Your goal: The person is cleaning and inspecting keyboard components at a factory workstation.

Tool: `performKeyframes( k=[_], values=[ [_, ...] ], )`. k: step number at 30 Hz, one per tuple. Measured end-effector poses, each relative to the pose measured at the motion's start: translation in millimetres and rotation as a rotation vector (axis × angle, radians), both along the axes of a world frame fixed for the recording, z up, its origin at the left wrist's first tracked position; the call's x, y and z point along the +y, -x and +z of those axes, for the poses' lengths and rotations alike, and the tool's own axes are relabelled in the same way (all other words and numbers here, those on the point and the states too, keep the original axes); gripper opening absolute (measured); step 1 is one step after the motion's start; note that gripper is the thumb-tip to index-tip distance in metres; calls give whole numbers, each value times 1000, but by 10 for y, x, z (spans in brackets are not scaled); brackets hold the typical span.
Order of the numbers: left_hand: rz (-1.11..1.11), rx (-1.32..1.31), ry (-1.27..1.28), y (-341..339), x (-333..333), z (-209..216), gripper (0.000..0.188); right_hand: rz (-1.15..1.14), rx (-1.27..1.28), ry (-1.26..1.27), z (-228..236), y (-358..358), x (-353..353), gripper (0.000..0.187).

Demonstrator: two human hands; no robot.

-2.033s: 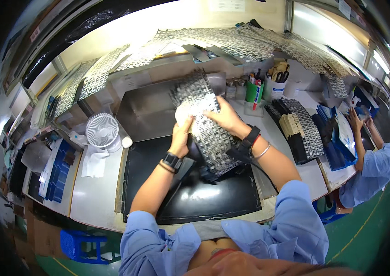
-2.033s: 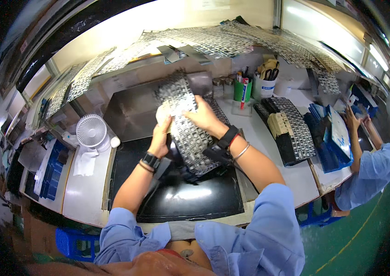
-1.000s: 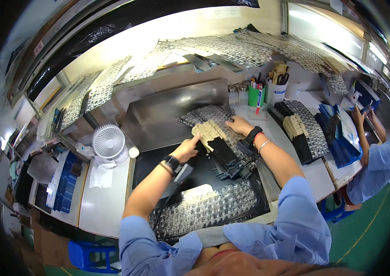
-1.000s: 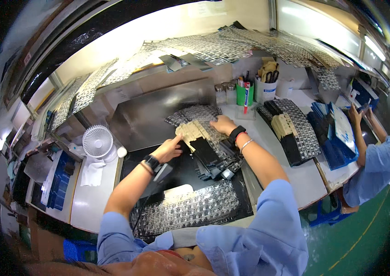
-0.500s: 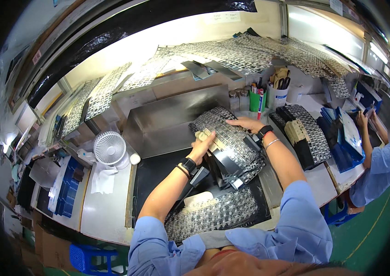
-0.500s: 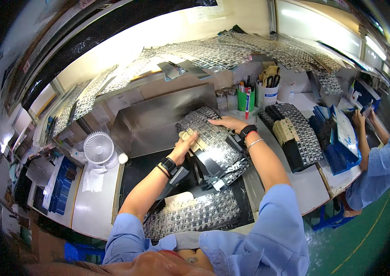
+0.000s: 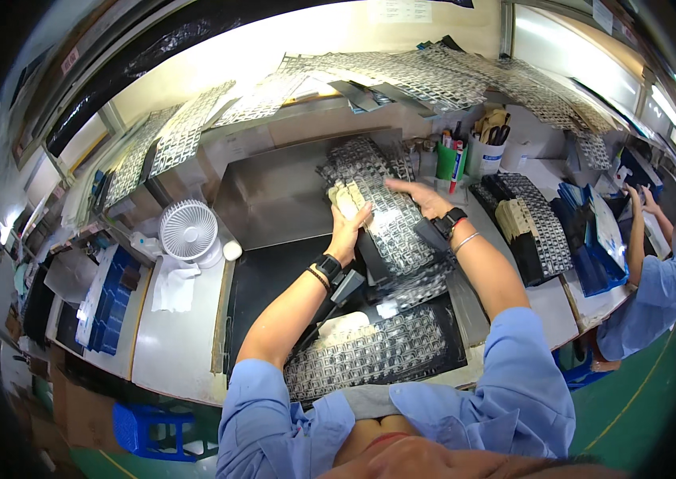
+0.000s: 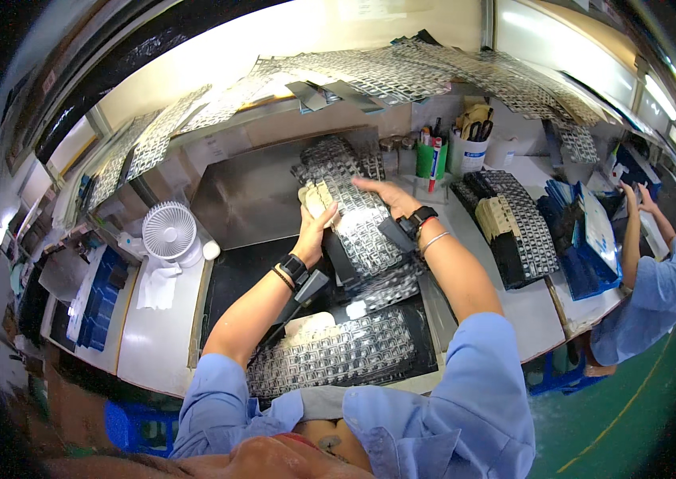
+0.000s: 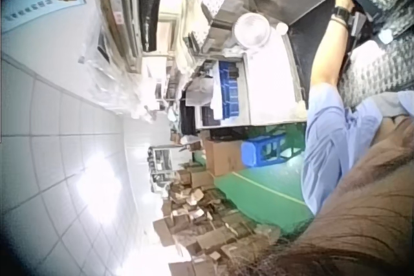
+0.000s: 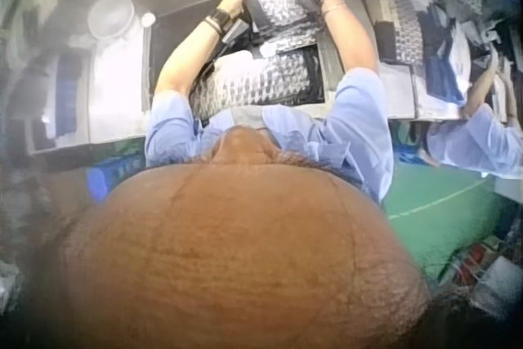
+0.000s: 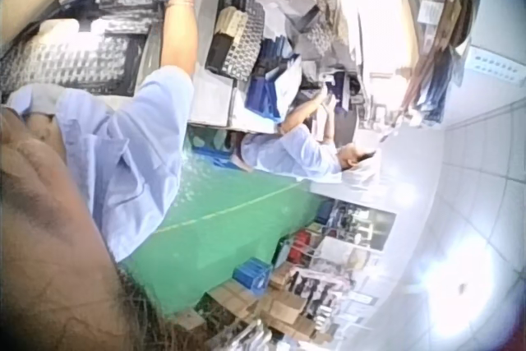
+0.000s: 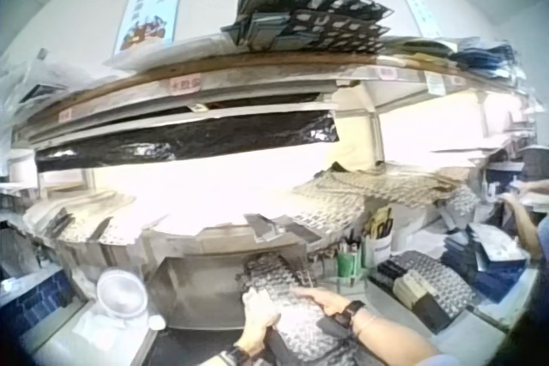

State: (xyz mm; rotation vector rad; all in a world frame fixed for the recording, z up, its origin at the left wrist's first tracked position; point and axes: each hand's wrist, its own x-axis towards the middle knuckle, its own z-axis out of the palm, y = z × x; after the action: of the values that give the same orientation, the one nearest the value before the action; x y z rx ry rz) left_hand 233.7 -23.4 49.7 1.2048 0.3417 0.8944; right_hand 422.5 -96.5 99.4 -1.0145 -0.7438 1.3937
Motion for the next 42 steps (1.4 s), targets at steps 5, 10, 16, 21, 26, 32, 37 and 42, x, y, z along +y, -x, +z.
performKeyframes(
  k=[5, 10, 16, 21, 26, 32, 37, 42],
  values=[
    [317, 292, -309, 359, 409, -186, 101, -27, -41, 40, -114, 110, 44, 27],
    [-100, 242, 24, 435, 97, 246, 66, -143, 174, -120, -63, 165, -190, 24],
    [14, 194, -305, 798, 14, 815, 76, -269, -1, -370, 102, 749, -128, 44],
    [358, 635, -932, 1691, 76, 1363, 69, -747, -666, -574, 170, 740, -113, 101],
    [313, 1127, -1182, 2111, -70, 1548, 57, -350, -1820, -1165, 842, 1562, -140, 114],
    [192, 1157, -1243, 2372, 66, 812, 90, 425, -1851, -565, 156, 1784, 632, 92],
    [324, 1197, -1169, 3122, -91, 896, 114, 381, -1709, -585, 96, 1785, 377, 36],
    [539, 675, -612, 4178, -187, 294, 150, 244, -1618, -829, 312, 1844, 216, 31]
  ],
)
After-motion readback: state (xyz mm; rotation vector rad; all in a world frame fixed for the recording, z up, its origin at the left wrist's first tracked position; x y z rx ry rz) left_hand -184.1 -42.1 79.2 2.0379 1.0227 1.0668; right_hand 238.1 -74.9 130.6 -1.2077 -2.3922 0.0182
